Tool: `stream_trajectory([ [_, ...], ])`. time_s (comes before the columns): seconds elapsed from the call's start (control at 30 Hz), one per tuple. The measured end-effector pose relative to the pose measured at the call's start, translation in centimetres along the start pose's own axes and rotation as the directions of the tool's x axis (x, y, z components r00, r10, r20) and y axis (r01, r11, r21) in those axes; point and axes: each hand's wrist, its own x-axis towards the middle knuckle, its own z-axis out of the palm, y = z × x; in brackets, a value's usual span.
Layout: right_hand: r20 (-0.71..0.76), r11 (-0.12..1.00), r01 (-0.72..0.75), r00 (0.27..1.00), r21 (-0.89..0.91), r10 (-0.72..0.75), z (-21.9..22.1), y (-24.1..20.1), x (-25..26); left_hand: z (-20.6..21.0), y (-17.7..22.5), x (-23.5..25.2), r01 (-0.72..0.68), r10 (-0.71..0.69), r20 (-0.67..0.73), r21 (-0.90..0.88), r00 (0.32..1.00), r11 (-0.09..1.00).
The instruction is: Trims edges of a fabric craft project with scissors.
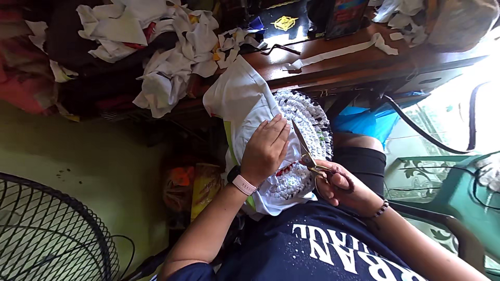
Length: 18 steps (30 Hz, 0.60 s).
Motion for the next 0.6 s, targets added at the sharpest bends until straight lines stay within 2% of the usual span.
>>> stream_trajectory([
  [0.6,-0.003,1.000,-0.003,1.000,0.002,0.003,0.00,-0.19,0.05,0.21,0.11,-0.13,-0.016,0.016,-0.029,0.001,0.999,1.000],
])
